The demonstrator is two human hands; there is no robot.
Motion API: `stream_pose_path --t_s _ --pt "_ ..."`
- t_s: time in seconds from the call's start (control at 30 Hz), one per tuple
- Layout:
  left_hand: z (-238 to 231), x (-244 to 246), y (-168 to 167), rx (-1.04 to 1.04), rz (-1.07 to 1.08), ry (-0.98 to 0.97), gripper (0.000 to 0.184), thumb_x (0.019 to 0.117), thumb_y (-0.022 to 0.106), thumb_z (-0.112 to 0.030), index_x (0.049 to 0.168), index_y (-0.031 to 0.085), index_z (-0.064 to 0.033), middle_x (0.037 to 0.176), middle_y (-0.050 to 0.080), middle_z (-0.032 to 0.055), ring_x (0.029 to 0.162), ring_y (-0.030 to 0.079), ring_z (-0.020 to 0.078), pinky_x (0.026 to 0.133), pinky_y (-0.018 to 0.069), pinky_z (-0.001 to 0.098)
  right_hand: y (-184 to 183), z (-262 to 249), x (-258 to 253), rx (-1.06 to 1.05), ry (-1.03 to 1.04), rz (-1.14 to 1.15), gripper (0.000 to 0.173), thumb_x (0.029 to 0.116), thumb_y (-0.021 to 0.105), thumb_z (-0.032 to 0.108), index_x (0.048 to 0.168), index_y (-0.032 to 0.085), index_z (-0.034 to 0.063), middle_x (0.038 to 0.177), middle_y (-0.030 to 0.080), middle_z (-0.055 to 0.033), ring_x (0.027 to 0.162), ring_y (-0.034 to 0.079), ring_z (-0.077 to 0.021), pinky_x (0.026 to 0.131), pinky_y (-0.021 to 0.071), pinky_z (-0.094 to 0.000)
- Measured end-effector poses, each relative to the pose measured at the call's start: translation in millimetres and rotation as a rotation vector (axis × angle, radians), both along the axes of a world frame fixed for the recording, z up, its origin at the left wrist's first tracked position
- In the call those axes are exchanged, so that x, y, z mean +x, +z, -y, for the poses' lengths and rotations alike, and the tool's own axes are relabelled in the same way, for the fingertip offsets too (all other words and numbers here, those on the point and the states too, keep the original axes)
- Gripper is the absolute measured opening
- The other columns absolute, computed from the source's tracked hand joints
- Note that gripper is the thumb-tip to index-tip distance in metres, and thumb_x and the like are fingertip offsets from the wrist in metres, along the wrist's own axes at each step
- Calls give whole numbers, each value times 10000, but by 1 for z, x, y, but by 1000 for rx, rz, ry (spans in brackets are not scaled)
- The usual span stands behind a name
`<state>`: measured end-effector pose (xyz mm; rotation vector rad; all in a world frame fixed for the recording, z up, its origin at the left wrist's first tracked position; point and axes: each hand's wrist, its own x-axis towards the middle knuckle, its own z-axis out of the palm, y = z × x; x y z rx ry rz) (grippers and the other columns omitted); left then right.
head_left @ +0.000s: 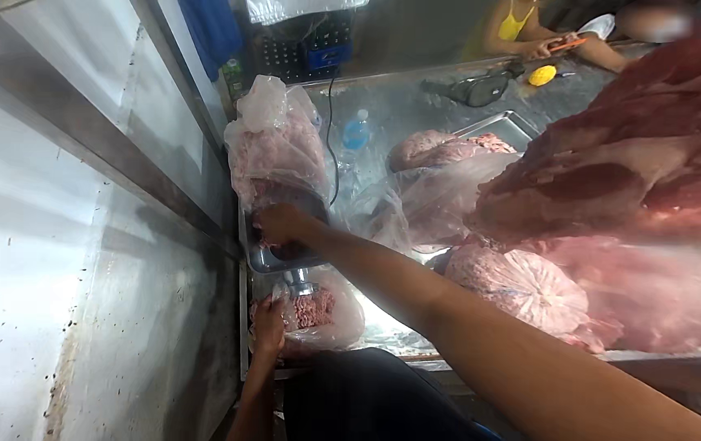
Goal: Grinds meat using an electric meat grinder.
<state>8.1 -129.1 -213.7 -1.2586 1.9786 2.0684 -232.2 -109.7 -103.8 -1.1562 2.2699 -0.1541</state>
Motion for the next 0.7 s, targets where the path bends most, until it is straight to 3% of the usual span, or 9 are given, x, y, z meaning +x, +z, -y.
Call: stream_pose_path --t_s 0.13,0.23,0.3,0.37,0.43,0.5,0.57,0.63,0.7 --pt "-2 22 -2 -63 31 13 265 1023 563 -108 1233 654 25 1165 673 179 1031 658 222 910 555 417 9 -22 19 56 -28 -20 226 947 694 248 1120 716 105 1130 695 -197 1068 671 -427 829 547 -683" --pt "-1 36 -5 -54 67 35 292 1033 558 -131 1274 643 11 1212 664 186 1076 653 234 936 550 433 21 -31 5 -25 -138 -86 315 950 658 174 1261 700 140 1208 691 -199 1130 659 -428 874 540 -677" --pt "-4 37 -4 -32 75 66 278 1035 554 -123 1258 648 14 1183 668 179 1043 654 222 915 551 418 20 -27 -4 -78 -176 -134 298 984 604 181 1264 693 135 1231 683 -194 1154 653 -419 896 540 -661" --pt "-3 34 0 -31 94 61 291 1039 550 -140 1269 646 10 1187 664 183 1045 650 231 906 549 430 7 -16 -9 -131 -170 -138 306 997 577 180 1271 685 96 1264 670 -202 1192 637 -416 941 530 -652" --pt "0 28 1 -37 87 32 303 1039 544 -153 1280 644 1 1184 668 179 1040 653 229 904 552 433 -17 -3 -14 -198 -107 -131 372 979 599 143 1342 641 69 1373 615 -195 1304 573 -387 1055 489 -610" --pt "3 19 -4 -34 53 19 280 1038 546 -149 1251 654 -3 1126 681 164 989 662 210 872 562 415 -39 4 -16 -260 -42 -92 485 917 664 88 1391 584 23 1461 547 -205 1383 506 -373 1125 446 -570" --pt "6 13 -7 -37 33 8 255 1038 553 -148 1216 665 -5 1072 685 148 946 665 194 844 568 398 -45 6 -8 -192 18 -89 458 890 709 99 1328 617 3 1424 566 -211 1346 531 -386 1079 482 -578" --pt "11 12 -9 -61 35 -12 255 1031 561 -148 1207 675 -4 1082 691 146 965 668 194 867 563 404 -25 2 6 -67 63 -97 287 929 668 118 1205 677 37 1240 657 -212 1178 633 -403 933 544 -608" --pt "13 15 -11 -90 56 -51 273 1034 556 -166 1224 675 -11 1127 693 146 1021 668 194 919 554 414 -7 -4 13 -17 71 -61 258 987 609 162 1209 682 53 1184 673 -214 1143 647 -407 917 541 -621"
